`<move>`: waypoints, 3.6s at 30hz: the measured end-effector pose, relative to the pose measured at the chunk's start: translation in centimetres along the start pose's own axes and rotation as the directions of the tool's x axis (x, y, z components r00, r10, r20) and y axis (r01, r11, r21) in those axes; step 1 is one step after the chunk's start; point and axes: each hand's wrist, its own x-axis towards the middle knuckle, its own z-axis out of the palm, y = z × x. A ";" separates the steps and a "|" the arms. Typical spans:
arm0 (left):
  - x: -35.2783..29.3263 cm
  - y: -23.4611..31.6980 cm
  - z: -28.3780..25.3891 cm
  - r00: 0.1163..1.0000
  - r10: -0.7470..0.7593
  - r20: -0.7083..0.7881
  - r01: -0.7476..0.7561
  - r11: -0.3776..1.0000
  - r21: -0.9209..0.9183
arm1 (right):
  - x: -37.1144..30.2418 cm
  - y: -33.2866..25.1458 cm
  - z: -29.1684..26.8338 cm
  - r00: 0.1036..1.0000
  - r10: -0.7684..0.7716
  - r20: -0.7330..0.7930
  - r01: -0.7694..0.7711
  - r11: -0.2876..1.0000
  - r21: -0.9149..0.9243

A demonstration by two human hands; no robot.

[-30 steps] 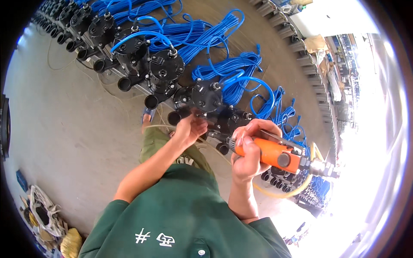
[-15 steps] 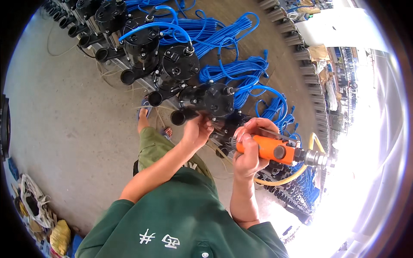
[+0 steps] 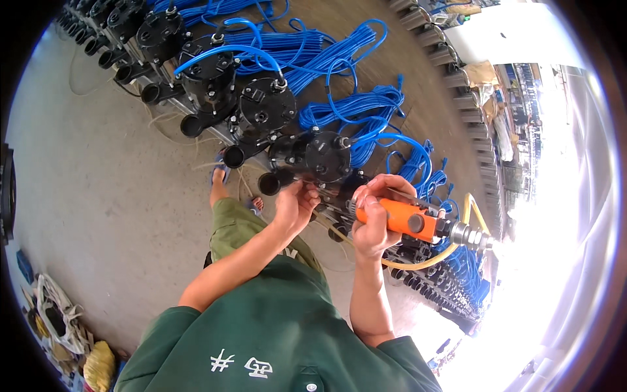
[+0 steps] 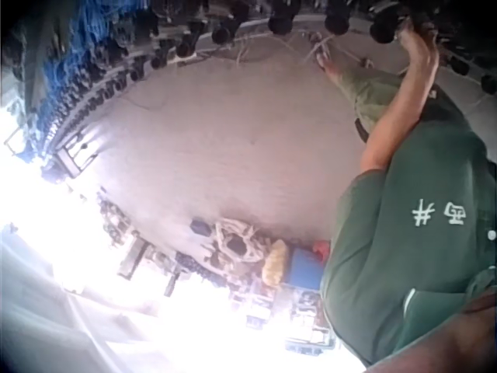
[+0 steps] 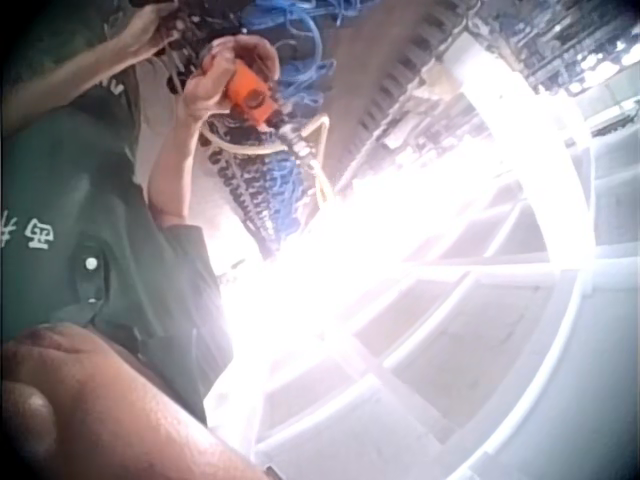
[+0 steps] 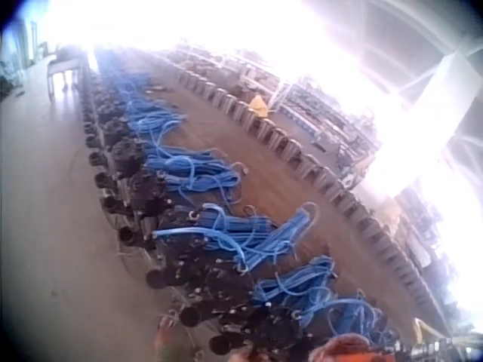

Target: The person assembles a line of water pumps by using a power tool to drive screws into the base of each pump housing.

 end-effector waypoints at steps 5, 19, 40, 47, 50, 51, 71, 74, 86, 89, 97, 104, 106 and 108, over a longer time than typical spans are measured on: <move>0.2 0.4 -0.5 0.999 -0.033 0.021 0.033 0.999 0.006 | -0.1 1.0 0.1 0.994 -0.077 0.078 0.072 0.996 0.053; -3.5 6.3 3.1 0.336 0.381 0.861 -0.391 -0.775 0.496 | 1.0 2.5 -0.4 0.980 0.021 0.198 -0.026 0.999 0.025; 0.6 7.8 2.0 0.501 0.230 0.834 -0.661 -0.521 0.540 | 3.0 4.6 5.6 0.906 -0.015 0.422 -0.053 0.987 0.149; 0.0 8.8 2.4 0.488 0.236 0.840 -0.626 -0.576 0.526 | 5.1 0.9 7.0 0.948 0.048 0.314 -0.075 0.994 0.074; 1.1 9.5 3.0 0.453 0.159 0.877 -0.757 -0.451 0.472 | 7.4 0.5 6.9 0.968 -0.106 0.228 0.092 0.993 0.069; 1.3 9.9 3.1 0.483 0.127 0.867 -0.783 -0.380 0.492 | 7.7 0.9 7.1 0.980 -0.060 0.188 0.065 0.998 -0.018; 3.6 9.6 3.1 0.574 0.082 0.815 -0.770 -0.284 0.571 | 6.9 -4.3 0.0 0.998 -0.065 0.006 0.065 0.998 -0.013; 4.0 9.0 2.6 0.560 0.087 0.824 -0.767 -0.322 0.555 | 7.7 -1.3 -1.2 0.994 -0.095 -0.052 0.090 0.993 -0.079; -1.6 9.2 7.7 0.758 -0.055 0.650 -0.644 0.090 0.759 | 9.9 3.8 -2.6 1.000 -0.027 -0.004 0.027 0.999 -0.037; -3.4 8.8 8.3 0.742 -0.012 0.670 -0.664 -0.148 0.733 | 10.1 3.3 -2.8 1.000 0.030 0.005 -0.031 0.997 0.065; -4.0 7.3 13.9 0.678 -0.073 0.731 -0.662 -0.494 0.565 | 10.2 3.3 -3.4 0.999 -0.003 0.052 -0.004 0.993 0.120; -2.7 7.2 13.7 0.639 0.001 0.769 -0.677 -0.475 0.563 | 9.8 3.9 -3.7 0.998 -0.016 0.052 0.014 0.999 0.045; -2.9 7.1 13.5 0.589 0.023 0.807 -0.703 -0.478 0.527 | 9.6 3.9 -3.4 0.999 -0.049 0.012 0.048 0.995 0.083; -3.5 6.6 13.9 0.563 0.044 0.825 -0.702 -0.501 0.505 | 9.8 3.9 -3.2 0.999 -0.025 0.026 0.022 0.995 0.098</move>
